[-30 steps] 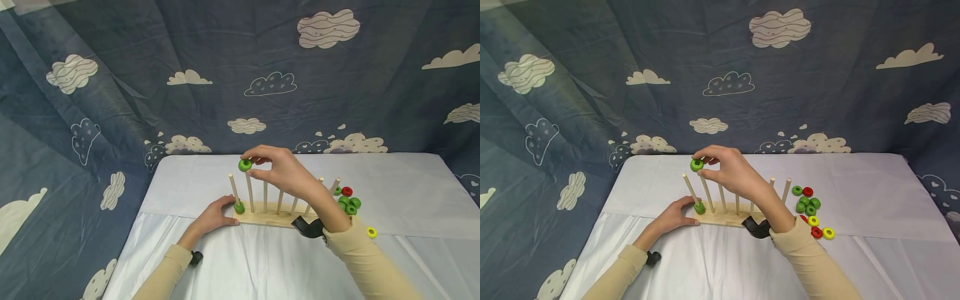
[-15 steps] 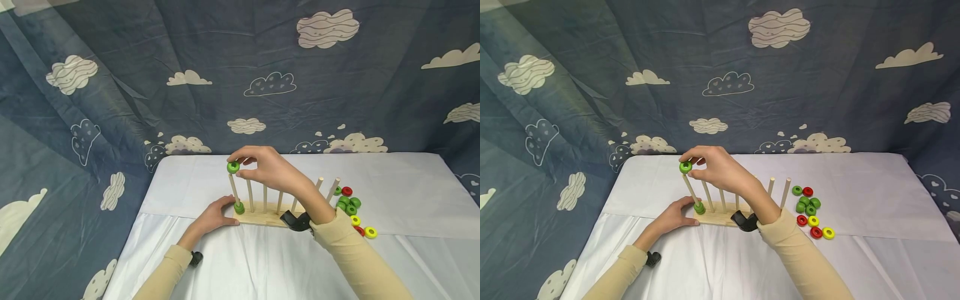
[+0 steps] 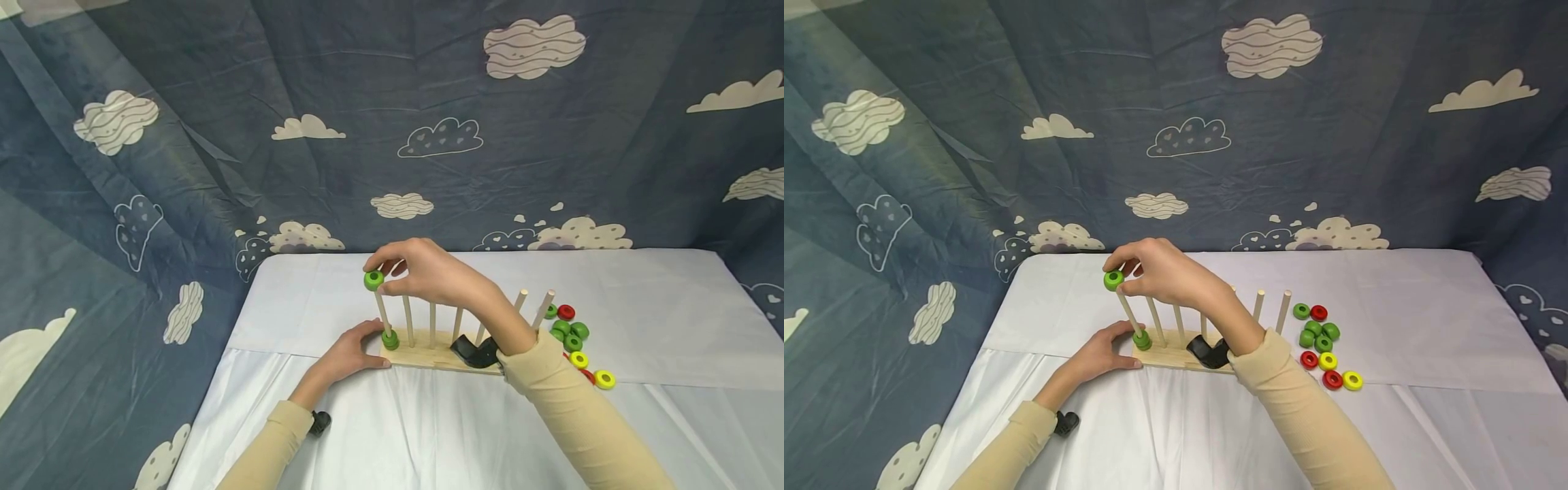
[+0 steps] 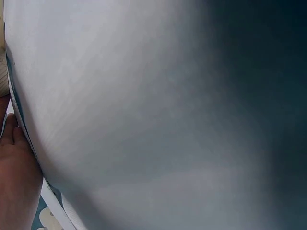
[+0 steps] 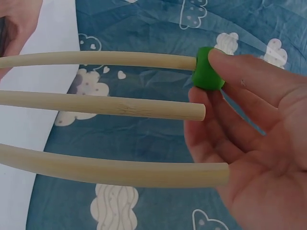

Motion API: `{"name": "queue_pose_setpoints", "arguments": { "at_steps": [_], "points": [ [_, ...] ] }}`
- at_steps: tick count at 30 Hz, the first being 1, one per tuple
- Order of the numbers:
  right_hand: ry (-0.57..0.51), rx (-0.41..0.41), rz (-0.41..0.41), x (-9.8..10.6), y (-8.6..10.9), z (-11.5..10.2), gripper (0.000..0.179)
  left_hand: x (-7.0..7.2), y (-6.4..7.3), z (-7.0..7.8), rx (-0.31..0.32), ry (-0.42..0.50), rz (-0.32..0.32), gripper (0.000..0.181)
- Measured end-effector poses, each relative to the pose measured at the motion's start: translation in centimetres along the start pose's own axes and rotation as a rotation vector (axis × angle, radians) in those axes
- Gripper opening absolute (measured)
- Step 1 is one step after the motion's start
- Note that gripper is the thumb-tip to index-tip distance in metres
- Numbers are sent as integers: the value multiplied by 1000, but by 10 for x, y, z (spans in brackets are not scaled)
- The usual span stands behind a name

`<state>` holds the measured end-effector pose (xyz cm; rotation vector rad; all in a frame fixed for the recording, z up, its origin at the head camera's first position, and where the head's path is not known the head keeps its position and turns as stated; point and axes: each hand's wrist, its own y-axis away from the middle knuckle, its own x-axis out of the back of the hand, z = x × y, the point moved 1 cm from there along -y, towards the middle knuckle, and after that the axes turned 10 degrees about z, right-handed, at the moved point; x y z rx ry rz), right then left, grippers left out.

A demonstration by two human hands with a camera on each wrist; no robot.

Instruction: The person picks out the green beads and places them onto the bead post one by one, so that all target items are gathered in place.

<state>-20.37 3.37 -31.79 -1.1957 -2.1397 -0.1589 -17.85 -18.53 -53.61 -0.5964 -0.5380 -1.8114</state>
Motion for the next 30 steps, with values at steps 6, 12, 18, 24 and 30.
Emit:
{"name": "queue_pose_setpoints", "arguments": {
  "at_steps": [6, 12, 18, 24, 30],
  "points": [
    [24, -6, -38, 0, -1, -1, 28, 0, 0, 1, 1, 4, 0, 73],
    [61, -9, -68, -3, -3, 1, 27, -1, 0, 0, -2, 6, 4, 73],
    [81, -21, -88, -6, -5, 2, 26, -1, 0, 1, -9, 6, 2, 72],
    [97, -17, -87, -6, -5, 0, 27, 0, 0, 1, -8, 9, 4, 72],
    [97, -10, -96, -6, -4, 1, 29, 0, 0, 1, -13, 16, 5, 72]
  ]
}}
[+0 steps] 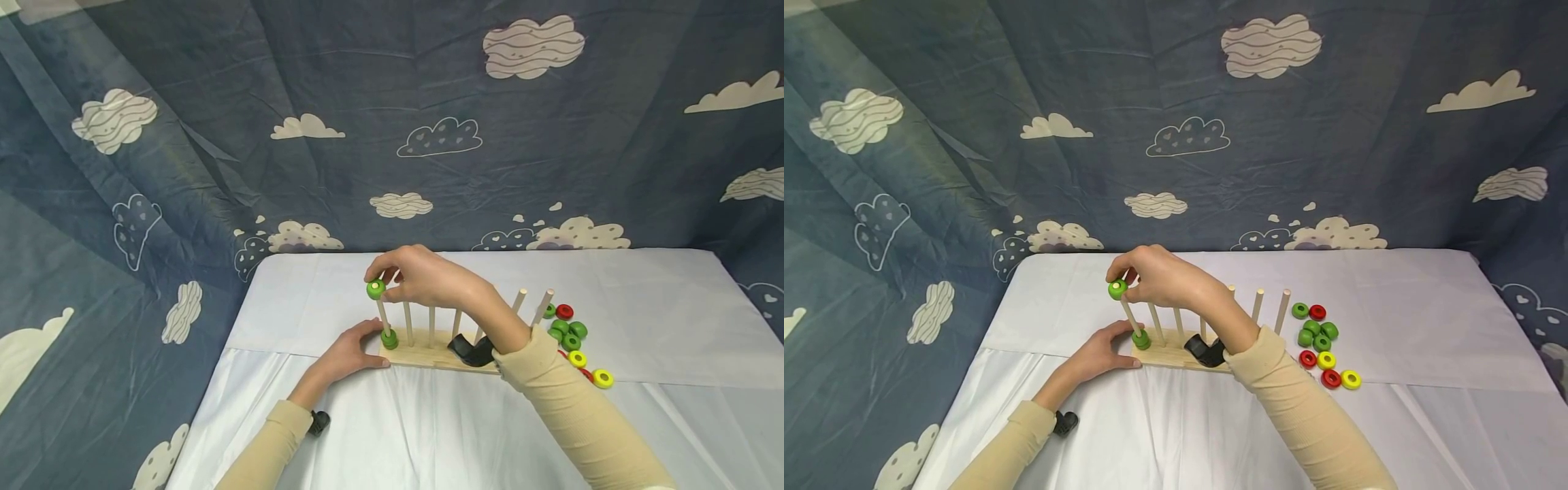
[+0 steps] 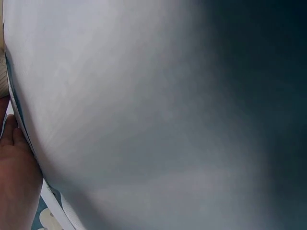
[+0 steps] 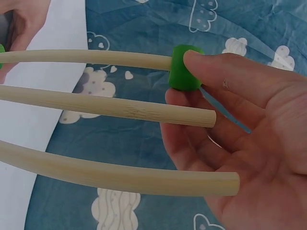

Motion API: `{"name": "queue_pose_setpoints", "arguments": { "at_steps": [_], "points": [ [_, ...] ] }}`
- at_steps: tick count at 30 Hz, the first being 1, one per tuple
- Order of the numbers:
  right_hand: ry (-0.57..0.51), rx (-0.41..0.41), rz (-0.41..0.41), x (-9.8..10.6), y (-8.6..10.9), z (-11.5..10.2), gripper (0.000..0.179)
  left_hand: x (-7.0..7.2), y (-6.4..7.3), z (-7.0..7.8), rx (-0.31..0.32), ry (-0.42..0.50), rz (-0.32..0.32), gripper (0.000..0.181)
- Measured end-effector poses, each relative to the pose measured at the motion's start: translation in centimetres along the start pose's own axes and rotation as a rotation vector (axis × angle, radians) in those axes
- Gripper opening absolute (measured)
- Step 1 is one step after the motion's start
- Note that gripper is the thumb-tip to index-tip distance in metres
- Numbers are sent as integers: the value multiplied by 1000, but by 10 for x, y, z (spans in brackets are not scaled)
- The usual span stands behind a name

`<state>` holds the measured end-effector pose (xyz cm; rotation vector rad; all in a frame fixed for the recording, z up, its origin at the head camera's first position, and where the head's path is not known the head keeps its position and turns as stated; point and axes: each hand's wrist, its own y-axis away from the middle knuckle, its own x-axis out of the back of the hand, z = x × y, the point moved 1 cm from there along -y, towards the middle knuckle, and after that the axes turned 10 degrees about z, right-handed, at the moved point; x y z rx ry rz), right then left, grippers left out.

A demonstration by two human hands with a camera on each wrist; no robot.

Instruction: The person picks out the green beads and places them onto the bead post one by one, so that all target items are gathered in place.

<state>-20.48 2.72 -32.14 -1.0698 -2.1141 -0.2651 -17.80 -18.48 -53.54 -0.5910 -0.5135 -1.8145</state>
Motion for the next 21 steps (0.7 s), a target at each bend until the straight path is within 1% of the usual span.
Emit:
{"name": "queue_pose_setpoints", "arguments": {
  "at_steps": [6, 9, 13, 17, 21],
  "points": [
    [12, 21, 13, 2, 1, 0, 28, 0, 0, 0, 9, -2, 2, 72],
    [20, 15, 13, 3, 2, 0, 28, 0, 0, 0, 4, -6, 4, 72],
    [25, 4, 26, 6, 4, 0, 29, 1, 0, 1, 7, -20, 4, 77],
    [7, -5, 53, 10, 7, -2, 29, 1, 1, 2, 24, -28, 1, 82],
    [-7, 11, 114, 14, 13, -5, 29, 1, 1, 2, 27, -36, 2, 83]
  ]
}}
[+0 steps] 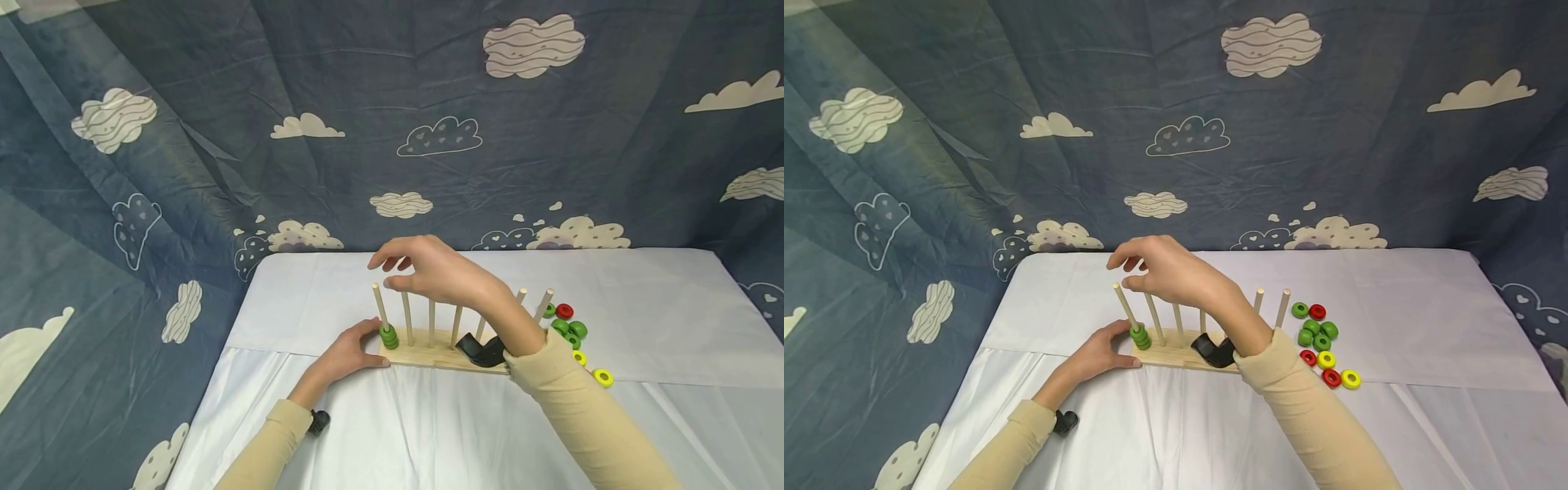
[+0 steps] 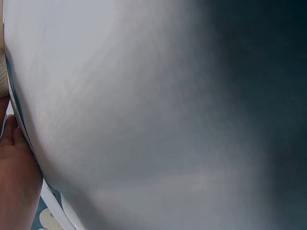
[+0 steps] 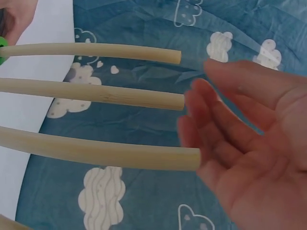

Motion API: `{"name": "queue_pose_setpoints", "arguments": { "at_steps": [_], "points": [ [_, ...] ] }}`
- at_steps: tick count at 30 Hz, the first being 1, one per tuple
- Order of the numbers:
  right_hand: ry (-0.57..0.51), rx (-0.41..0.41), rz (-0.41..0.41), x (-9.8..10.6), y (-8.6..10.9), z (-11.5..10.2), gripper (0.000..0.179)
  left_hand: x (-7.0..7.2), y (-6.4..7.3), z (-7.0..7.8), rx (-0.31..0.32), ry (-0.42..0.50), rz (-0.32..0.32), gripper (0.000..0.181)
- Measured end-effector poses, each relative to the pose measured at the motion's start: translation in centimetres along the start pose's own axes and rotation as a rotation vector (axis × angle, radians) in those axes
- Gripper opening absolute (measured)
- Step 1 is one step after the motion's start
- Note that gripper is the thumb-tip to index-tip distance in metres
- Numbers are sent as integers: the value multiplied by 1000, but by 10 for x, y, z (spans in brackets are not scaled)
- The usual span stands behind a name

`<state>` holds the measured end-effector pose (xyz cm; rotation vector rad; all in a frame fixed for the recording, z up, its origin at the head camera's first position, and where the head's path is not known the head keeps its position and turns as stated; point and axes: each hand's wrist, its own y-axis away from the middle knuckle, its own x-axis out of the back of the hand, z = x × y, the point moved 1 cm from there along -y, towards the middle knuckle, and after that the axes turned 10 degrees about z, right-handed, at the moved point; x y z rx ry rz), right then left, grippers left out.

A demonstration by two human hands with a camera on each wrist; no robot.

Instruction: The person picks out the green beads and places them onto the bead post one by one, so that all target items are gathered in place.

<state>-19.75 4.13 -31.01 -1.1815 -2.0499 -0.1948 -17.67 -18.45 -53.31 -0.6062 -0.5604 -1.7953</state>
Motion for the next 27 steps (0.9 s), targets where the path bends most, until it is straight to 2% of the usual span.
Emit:
{"name": "queue_pose_setpoints", "arguments": {
  "at_steps": [4, 8, 12, 18, 23, 27],
  "points": [
    [-34, 61, 88, 3, 9, -3, 30, -1, 0, 0, 1, -2, 0, 84],
    [-71, 106, 140, 5, 21, -4, 30, -1, 0, 1, -1, -1, 0, 83],
    [-105, 135, 158, 3, 33, -3, 29, -1, 0, 2, -8, 7, -1, 79],
    [-157, 193, 143, -3, 50, -1, 29, -1, 0, 2, -5, 4, 0, 76],
    [-162, 174, 132, -10, 64, 6, 31, -1, 0, 2, 2, -12, 5, 76],
    [-179, 114, 122, -15, 78, 16, 30, -2, 0, 2, 16, -17, 6, 79]
  ]
}}
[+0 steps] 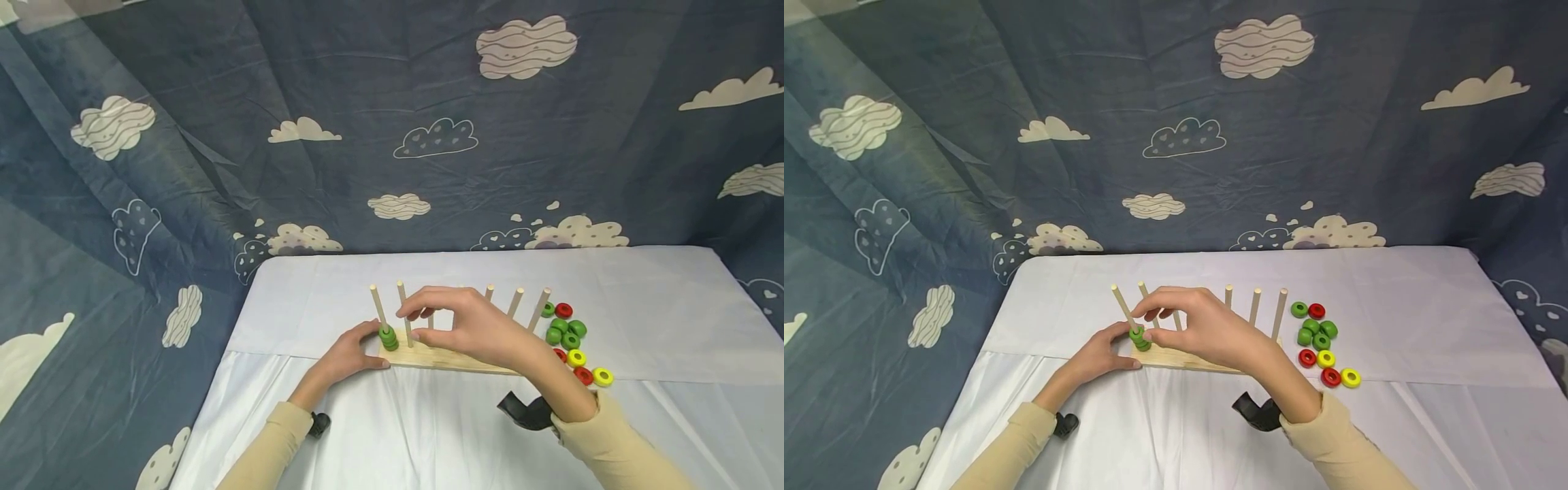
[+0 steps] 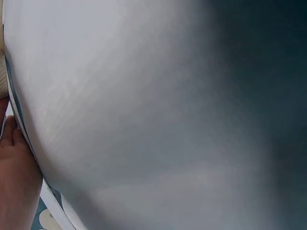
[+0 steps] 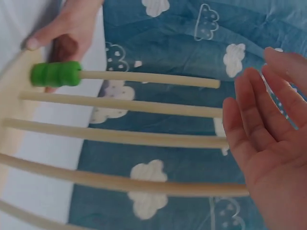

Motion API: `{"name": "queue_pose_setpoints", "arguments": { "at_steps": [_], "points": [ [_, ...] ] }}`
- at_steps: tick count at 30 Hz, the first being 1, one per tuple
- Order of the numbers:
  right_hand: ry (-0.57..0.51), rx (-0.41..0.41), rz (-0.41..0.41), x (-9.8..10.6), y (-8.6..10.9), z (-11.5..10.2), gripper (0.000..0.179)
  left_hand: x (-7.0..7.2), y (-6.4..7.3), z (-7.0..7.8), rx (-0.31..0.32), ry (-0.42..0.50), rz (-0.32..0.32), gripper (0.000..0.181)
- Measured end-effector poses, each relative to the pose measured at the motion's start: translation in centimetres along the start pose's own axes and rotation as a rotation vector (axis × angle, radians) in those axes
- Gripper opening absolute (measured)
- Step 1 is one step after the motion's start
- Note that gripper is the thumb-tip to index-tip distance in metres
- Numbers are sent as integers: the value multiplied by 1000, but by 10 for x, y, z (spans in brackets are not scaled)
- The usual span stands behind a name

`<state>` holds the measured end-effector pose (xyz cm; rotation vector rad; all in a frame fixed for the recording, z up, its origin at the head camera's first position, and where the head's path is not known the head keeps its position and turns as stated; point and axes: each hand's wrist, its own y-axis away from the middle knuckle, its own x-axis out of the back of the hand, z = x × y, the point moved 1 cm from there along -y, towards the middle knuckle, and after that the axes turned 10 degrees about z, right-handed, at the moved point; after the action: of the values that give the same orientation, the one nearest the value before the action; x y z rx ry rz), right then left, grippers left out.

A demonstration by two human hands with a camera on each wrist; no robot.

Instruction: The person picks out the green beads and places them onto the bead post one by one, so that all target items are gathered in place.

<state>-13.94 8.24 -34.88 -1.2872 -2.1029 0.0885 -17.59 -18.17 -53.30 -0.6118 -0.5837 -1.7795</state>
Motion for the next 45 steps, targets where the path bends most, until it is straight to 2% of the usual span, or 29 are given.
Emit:
{"name": "queue_pose_setpoints", "arguments": {
  "at_steps": [9, 14, 17, 23, 30, 37, 45],
  "points": [
    [-31, -188, 38, -3, 35, 24, 23, 1, 2, 1, 4, 7, -5, 80],
    [-39, -323, 88, -7, 56, 39, 23, 1, 2, 1, -2, 16, -4, 82],
    [-28, -378, 135, -9, 68, 48, 24, 1, 3, 1, -6, 19, -3, 83],
    [-2, -435, 237, -9, 95, 63, 25, 0, 4, 2, 0, 18, -3, 84],
    [-36, -488, 318, 0, 126, 77, 30, 1, 3, 2, 3, 9, 1, 83],
    [-1, -535, 386, 14, 155, 88, 34, 1, 2, 2, -3, 8, -1, 84],
    [35, -576, 462, 40, 176, 100, 35, 1, 3, 1, 10, 17, -5, 86]
  ]
}}
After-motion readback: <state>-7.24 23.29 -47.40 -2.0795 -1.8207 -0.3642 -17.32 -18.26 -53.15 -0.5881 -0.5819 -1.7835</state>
